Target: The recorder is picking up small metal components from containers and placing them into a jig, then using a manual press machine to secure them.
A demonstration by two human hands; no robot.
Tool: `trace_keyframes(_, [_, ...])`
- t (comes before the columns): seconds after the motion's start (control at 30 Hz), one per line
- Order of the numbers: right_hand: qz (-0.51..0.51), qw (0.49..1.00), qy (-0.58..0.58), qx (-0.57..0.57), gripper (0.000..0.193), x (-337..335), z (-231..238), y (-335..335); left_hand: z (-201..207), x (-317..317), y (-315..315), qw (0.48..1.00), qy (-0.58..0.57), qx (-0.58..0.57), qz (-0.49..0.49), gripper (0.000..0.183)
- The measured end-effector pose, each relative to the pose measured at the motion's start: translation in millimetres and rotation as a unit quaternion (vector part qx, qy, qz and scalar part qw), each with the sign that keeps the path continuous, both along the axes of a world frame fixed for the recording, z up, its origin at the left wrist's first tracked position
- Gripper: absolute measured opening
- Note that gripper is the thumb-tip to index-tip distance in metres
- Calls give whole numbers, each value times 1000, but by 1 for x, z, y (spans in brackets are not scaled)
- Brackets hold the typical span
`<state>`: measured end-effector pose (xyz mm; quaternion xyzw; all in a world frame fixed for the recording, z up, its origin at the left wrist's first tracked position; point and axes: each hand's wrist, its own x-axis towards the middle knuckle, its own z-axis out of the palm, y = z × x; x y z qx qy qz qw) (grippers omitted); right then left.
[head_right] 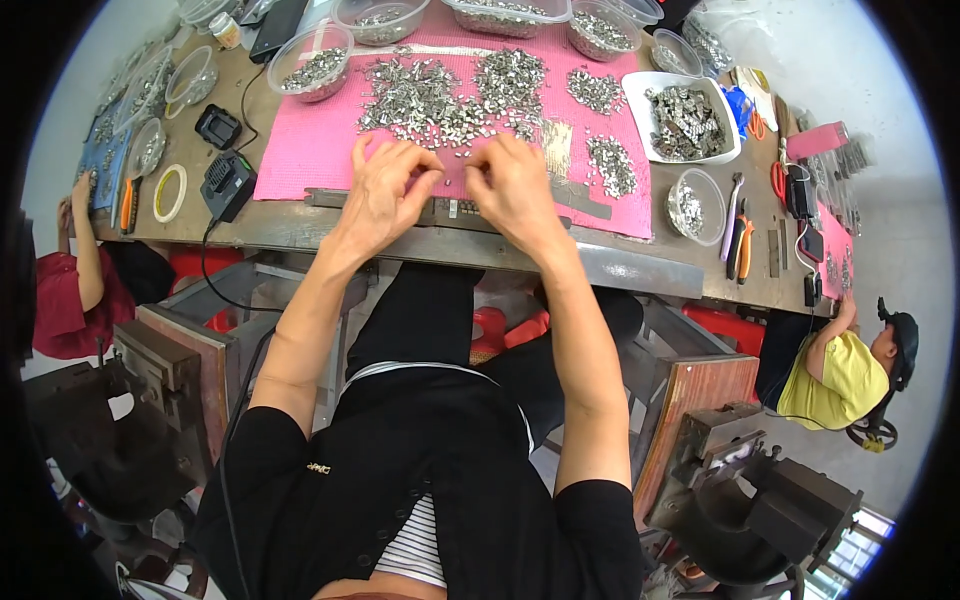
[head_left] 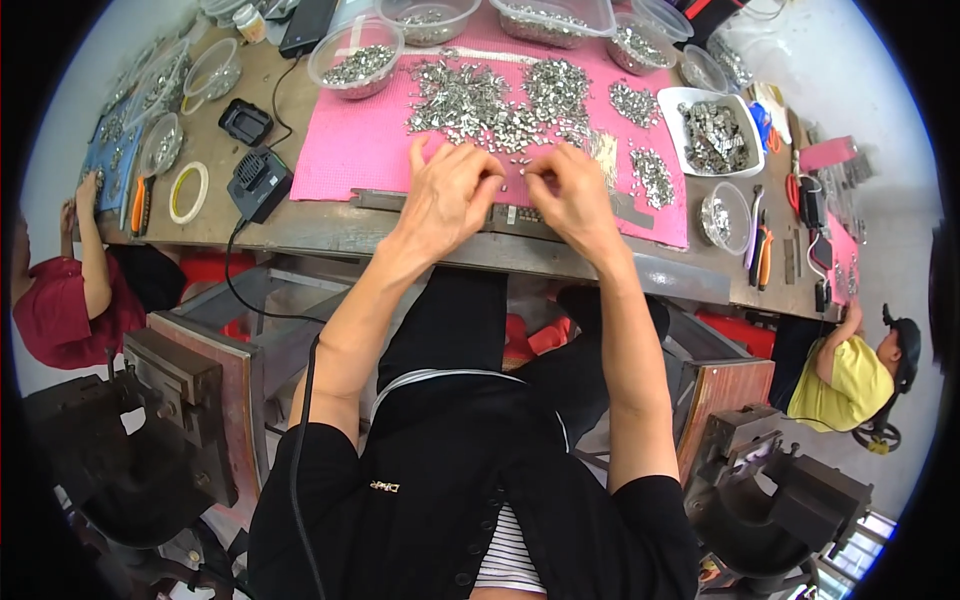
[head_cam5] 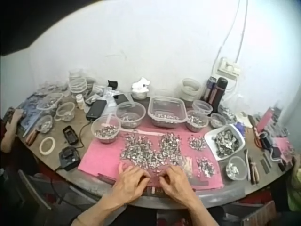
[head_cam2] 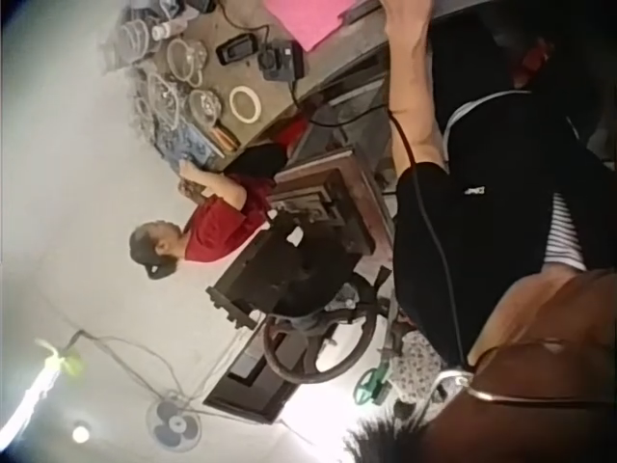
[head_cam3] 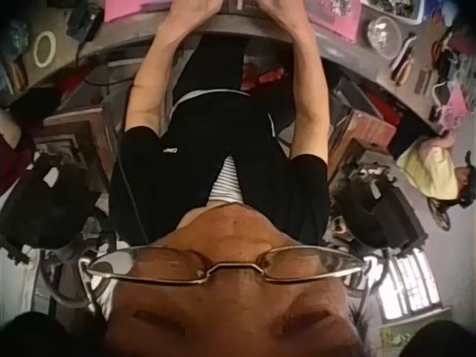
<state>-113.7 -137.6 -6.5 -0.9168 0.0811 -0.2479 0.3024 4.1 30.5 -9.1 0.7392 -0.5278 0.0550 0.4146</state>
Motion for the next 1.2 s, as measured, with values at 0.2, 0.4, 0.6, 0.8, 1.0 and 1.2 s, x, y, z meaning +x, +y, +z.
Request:
trace_keyframes(0.2, [-14, 999, 14, 40, 12, -51, 6, 3, -8, -30, -11, 997, -5, -8, -75, 11])
trace_keyframes(0.4, [-5, 995, -16, -96, 17, -59, 2, 16, -11, -35, -16, 996, -45, 0, -74, 12])
trace_keyframes(0.6, [2, 983, -47, -175, 19, -62, -1, 19, -13, -26, -6, 997, -27, -31, -58, 13])
trace_keyframes(0.8, [4, 988, -65, -138, 15, -40, 4, 15, -3, 12, 11, 991, 8, 5, 133, 9])
trace_keyframes(1.0, [28, 987, -56, -146, 16, 16, -3, 17, -13, 23, 6, 993, -18, 31, 110, 7])
trace_keyframes(1.2, [36, 988, -38, -146, 12, 31, -13, 13, -7, 26, 16, 993, -9, 64, 101, 8])
